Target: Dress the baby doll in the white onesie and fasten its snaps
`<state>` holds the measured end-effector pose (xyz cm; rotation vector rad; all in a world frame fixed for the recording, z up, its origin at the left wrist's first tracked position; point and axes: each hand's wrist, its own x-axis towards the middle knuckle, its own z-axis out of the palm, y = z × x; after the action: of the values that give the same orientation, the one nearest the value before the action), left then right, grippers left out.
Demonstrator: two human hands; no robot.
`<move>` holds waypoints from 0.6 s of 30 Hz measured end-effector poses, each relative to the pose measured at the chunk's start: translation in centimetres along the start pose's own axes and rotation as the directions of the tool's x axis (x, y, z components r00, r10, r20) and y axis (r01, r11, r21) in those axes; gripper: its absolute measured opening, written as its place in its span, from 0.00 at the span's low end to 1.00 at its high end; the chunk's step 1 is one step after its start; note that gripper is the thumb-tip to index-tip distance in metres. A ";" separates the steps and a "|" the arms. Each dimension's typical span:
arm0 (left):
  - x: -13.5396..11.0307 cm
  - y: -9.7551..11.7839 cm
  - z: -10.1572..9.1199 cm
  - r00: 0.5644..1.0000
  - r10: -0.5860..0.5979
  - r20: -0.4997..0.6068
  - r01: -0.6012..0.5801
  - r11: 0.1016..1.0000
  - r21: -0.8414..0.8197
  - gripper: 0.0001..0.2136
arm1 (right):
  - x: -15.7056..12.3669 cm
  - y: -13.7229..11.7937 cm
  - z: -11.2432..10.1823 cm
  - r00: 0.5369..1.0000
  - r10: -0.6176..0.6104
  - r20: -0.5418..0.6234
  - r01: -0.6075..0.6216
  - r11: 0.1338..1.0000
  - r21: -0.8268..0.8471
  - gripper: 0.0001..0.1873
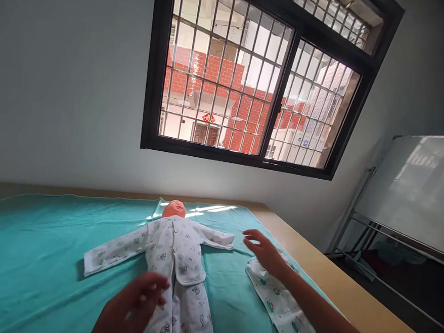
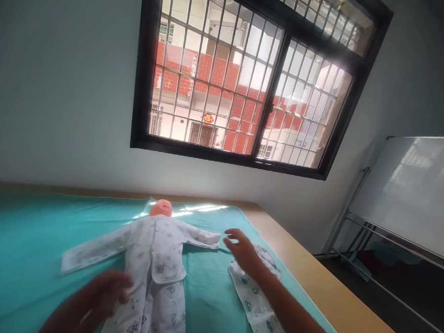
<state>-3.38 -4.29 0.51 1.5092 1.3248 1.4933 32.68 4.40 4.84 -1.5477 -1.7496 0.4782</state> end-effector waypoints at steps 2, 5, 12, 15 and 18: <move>3.7 0.0 0.4 1.000 -0.014 -0.019 0.014 1.000 -0.012 0.15 | 1.3 -2.4 5.4 0.997 -0.063 0.039 0.058 0.989 0.133 0.16; 9.3 -1.2 1.2 0.998 -0.010 -0.055 0.011 1.000 0.029 0.16 | 3.6 -6.0 12.8 0.988 -0.153 -0.012 0.152 0.966 0.208 0.09; 17.4 -5.2 4.8 0.996 0.023 -0.083 -0.017 0.997 0.081 0.16 | 9.2 -11.3 19.4 0.981 -0.190 0.042 0.194 0.944 -0.267 0.15; 18.3 -7.0 6.4 0.995 0.079 -0.063 -0.072 0.992 0.105 0.18 | 10.9 -11.3 19.9 0.992 -0.087 0.091 0.113 0.937 -0.329 0.16; 18.6 -8.9 6.8 0.990 0.143 -0.017 -0.140 0.984 0.113 0.19 | 11.8 -10.9 20.2 0.985 -0.118 0.122 0.152 0.935 -0.322 0.13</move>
<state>-1.46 17.09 -2.66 1.6918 1.3600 1.5527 10.44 17.40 2.50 -1.6362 -2.0818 0.2028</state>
